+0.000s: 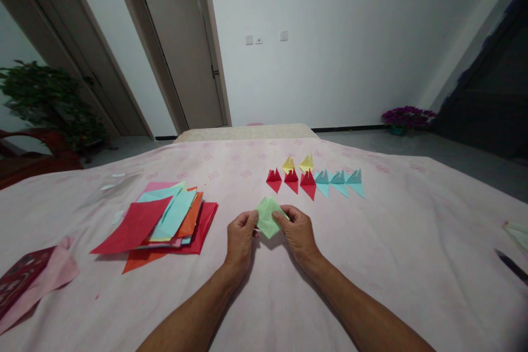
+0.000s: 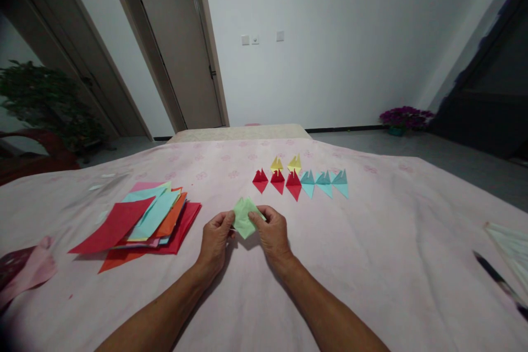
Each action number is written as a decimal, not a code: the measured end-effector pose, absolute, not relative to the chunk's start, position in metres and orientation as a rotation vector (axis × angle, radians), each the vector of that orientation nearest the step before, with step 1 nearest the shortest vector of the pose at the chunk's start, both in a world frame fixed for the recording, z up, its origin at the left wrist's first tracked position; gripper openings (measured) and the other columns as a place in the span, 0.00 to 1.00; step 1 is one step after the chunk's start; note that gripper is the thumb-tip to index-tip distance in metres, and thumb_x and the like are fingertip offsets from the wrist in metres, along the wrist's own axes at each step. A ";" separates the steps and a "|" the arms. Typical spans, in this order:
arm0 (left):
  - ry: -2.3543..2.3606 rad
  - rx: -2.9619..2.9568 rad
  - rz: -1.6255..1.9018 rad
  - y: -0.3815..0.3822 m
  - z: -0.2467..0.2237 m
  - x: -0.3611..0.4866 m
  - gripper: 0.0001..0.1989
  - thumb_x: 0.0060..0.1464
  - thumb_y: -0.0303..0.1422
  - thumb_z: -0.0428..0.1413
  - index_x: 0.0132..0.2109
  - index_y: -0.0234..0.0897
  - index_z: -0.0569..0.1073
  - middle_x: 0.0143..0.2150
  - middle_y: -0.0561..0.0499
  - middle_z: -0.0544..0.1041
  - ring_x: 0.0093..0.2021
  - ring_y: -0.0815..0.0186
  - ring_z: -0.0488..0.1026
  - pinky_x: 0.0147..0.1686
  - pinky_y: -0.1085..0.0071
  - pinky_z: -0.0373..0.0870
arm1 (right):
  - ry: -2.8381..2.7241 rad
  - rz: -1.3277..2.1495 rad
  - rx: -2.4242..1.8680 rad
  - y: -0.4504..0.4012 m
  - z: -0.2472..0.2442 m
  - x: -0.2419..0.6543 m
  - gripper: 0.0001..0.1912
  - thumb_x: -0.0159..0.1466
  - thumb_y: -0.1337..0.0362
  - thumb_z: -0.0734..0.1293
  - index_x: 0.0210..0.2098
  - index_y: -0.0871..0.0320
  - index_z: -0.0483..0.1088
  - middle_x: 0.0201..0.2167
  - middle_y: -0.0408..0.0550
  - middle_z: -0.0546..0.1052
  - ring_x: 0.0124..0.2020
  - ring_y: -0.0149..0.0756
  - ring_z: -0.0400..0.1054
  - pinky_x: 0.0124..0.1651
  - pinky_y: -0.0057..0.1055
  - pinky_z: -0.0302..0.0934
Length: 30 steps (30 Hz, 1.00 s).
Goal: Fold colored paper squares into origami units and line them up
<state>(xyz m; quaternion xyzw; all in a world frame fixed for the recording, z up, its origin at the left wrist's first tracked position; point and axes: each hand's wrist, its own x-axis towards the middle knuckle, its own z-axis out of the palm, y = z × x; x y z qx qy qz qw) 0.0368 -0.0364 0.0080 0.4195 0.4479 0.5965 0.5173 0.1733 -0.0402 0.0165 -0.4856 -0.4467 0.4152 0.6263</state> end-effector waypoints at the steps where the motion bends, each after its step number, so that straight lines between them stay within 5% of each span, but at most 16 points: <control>1: 1.087 1.027 1.436 -0.037 0.009 0.037 0.18 0.51 0.45 0.62 0.33 0.32 0.78 0.25 0.53 0.73 0.23 0.73 0.63 0.22 0.77 0.60 | -1.036 0.940 -1.118 -0.040 0.016 0.174 0.13 0.53 0.56 0.73 0.30 0.59 0.77 0.28 0.47 0.79 0.28 0.37 0.70 0.32 0.32 0.64; 6: 1.175 1.110 1.580 -0.039 0.012 0.033 0.19 0.45 0.37 0.66 0.45 0.37 0.76 0.38 0.49 0.77 0.30 0.69 0.71 0.28 0.75 0.67 | -1.018 0.867 -1.130 -0.039 0.013 0.179 0.12 0.52 0.56 0.74 0.30 0.59 0.77 0.26 0.44 0.77 0.26 0.34 0.67 0.30 0.30 0.62; 10: 1.207 1.139 1.613 -0.040 0.012 0.032 0.17 0.43 0.34 0.68 0.41 0.38 0.76 0.35 0.52 0.76 0.29 0.70 0.70 0.29 0.75 0.67 | -0.992 0.890 -1.127 -0.038 0.010 0.180 0.12 0.52 0.56 0.74 0.30 0.58 0.76 0.24 0.42 0.76 0.20 0.30 0.62 0.23 0.28 0.59; 23: 1.177 1.992 1.628 -0.040 -0.001 0.026 0.08 0.57 0.33 0.60 0.44 0.41 0.76 0.40 0.50 0.78 0.42 0.62 0.74 0.42 0.66 0.70 | -1.309 0.683 -1.034 -0.041 0.008 0.181 0.03 0.60 0.64 0.69 0.33 0.54 0.77 0.31 0.43 0.74 0.34 0.35 0.68 0.37 0.30 0.64; 30: 1.258 2.245 1.583 -0.041 0.004 0.023 0.05 0.60 0.33 0.58 0.42 0.40 0.75 0.37 0.49 0.78 0.39 0.60 0.72 0.41 0.64 0.68 | -1.496 0.544 -0.984 -0.043 0.012 0.181 0.03 0.63 0.64 0.69 0.34 0.53 0.77 0.32 0.44 0.75 0.36 0.36 0.69 0.41 0.32 0.63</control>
